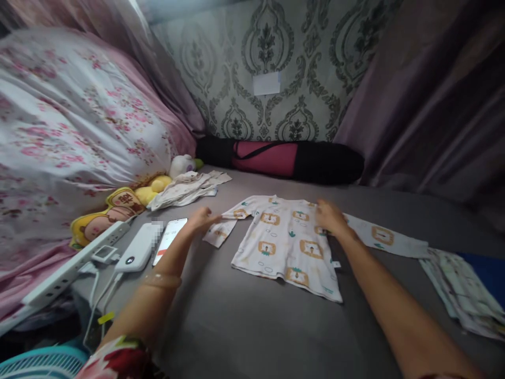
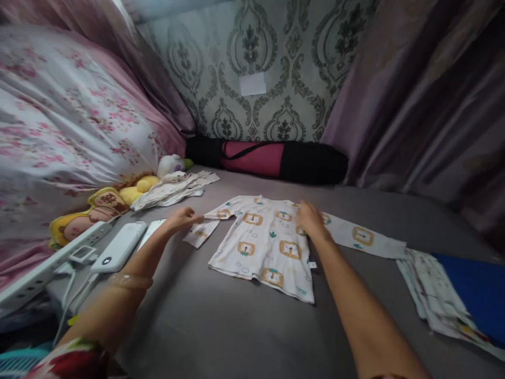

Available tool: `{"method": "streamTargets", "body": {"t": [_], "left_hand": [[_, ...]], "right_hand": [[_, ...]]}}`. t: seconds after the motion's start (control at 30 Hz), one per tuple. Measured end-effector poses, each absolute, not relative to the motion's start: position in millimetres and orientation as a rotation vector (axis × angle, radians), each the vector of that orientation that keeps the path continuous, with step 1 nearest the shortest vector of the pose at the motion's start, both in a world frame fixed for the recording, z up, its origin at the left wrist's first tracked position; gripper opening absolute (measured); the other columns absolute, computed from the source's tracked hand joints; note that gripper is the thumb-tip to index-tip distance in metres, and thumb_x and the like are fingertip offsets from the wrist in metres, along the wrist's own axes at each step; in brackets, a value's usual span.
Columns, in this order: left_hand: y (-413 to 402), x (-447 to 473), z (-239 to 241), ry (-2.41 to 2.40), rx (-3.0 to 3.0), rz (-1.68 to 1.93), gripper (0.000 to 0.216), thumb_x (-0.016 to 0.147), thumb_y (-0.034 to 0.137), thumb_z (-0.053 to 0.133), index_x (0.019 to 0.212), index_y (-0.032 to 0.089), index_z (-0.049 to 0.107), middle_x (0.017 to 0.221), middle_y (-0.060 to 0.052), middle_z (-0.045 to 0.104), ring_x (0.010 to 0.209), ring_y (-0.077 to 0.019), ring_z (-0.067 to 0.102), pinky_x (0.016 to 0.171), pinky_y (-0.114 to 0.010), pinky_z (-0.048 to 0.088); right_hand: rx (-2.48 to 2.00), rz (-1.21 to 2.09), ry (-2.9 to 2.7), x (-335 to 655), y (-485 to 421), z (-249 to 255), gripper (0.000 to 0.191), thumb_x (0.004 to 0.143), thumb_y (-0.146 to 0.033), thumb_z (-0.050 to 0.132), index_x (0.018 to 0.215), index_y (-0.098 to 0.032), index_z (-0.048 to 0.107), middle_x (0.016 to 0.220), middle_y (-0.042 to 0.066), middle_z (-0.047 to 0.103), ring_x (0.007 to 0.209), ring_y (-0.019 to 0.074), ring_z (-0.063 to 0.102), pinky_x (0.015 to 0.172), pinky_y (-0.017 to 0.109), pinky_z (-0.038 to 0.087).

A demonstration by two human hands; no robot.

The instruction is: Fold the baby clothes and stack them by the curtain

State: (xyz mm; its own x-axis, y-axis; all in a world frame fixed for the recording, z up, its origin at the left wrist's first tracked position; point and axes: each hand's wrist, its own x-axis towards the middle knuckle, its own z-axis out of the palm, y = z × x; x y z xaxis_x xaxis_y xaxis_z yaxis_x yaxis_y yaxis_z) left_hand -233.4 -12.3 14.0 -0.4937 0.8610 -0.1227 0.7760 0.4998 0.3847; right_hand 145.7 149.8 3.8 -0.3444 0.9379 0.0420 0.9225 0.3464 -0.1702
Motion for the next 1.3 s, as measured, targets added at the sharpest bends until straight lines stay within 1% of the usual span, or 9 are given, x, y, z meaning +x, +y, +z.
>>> {"method": "streamTargets", "body": {"t": [0.13,0.3,0.43,0.53,0.67,0.87,0.97,1.1,1.3], "left_hand": [[-41,-232,6,2.314,1.265,0.330,0.050,0.060,0.065,0.065,0.075,0.017,0.060,0.064,-0.001,0.060,0.069,-0.0201,0.058,0.055,-0.025,0.036],[-34,-219,7,2.266,1.291,0.319,0.037,0.061,0.047,0.070,0.079,0.018,0.055,0.067,0.002,0.056,0.068,-0.0176,0.054,0.055,-0.024,0.034],[-20,-237,25,2.531,1.807,0.463,0.008,0.076,0.021,0.052,0.082,0.018,0.058,0.081,-0.005,0.059,0.083,-0.0228,0.055,0.072,-0.031,0.039],[-10,-263,30,2.951,2.037,0.533,0.023,0.082,0.012,0.041,0.094,0.017,0.060,0.098,-0.014,0.059,0.102,-0.0302,0.051,0.088,-0.043,0.034],[0,-288,11,2.890,2.021,0.071,0.033,0.090,0.012,0.031,0.102,0.016,0.061,0.109,-0.018,0.058,0.111,-0.0315,0.048,0.097,-0.046,0.030],[18,-310,7,2.699,1.724,-0.218,0.027,0.078,0.006,0.049,0.094,0.019,0.067,0.105,-0.011,0.067,0.112,-0.0321,0.053,0.098,-0.052,0.033],[32,-325,23,2.654,1.505,-0.230,0.025,0.072,0.009,0.056,0.091,0.019,0.069,0.102,-0.011,0.071,0.106,-0.0341,0.059,0.092,-0.052,0.040],[42,-341,26,2.666,1.269,-0.155,0.029,0.075,0.022,0.060,0.102,0.013,0.068,0.106,-0.016,0.070,0.100,-0.0311,0.064,0.084,-0.037,0.048],[43,-336,3,2.717,1.137,0.012,0.056,0.075,0.052,0.061,0.111,0.010,0.063,0.114,-0.019,0.066,0.103,-0.0307,0.064,0.079,-0.030,0.050]], "right_hand": [[-1.349,0.485,-2.478,43,147,-12,0.041,0.095,-0.014,0.036,0.132,-0.011,0.052,0.134,0.014,0.055,0.124,0.0190,0.050,0.103,0.026,0.036],[-1.198,0.562,-2.486,-35,136,-34,0.044,0.094,-0.012,0.032,0.134,-0.012,0.050,0.138,0.008,0.053,0.127,0.0142,0.047,0.105,0.023,0.033],[-1.246,0.544,-2.451,-44,133,-45,0.047,0.097,-0.018,0.027,0.139,-0.008,0.045,0.144,0.013,0.046,0.133,0.0176,0.040,0.110,0.029,0.028],[-1.287,0.497,-2.438,-42,127,-48,0.052,0.099,-0.028,0.025,0.144,-0.006,0.037,0.151,0.015,0.035,0.140,0.0208,0.029,0.113,0.032,0.020],[-1.343,0.370,-2.483,-45,114,-50,0.061,0.098,-0.044,0.027,0.148,-0.010,0.031,0.155,0.015,0.026,0.143,0.0264,0.018,0.115,0.038,0.010],[-1.410,0.341,-2.596,-48,112,-45,0.065,0.096,-0.050,0.026,0.148,-0.012,0.030,0.155,0.016,0.023,0.143,0.0288,0.016,0.113,0.041,0.008],[-1.407,0.317,-2.652,-48,121,-35,0.059,0.096,-0.048,0.028,0.142,-0.013,0.042,0.149,0.018,0.035,0.138,0.0311,0.028,0.111,0.044,0.015],[-1.293,0.185,-2.639,-54,136,-28,0.045,0.098,-0.032,0.026,0.121,-0.016,0.061,0.130,0.015,0.056,0.122,0.0272,0.047,0.105,0.040,0.027],[-1.239,0.226,-2.617,-63,144,-50,0.048,0.099,-0.026,0.025,0.140,-0.010,0.043,0.147,0.012,0.041,0.137,0.0243,0.031,0.111,0.035,0.020]]}}
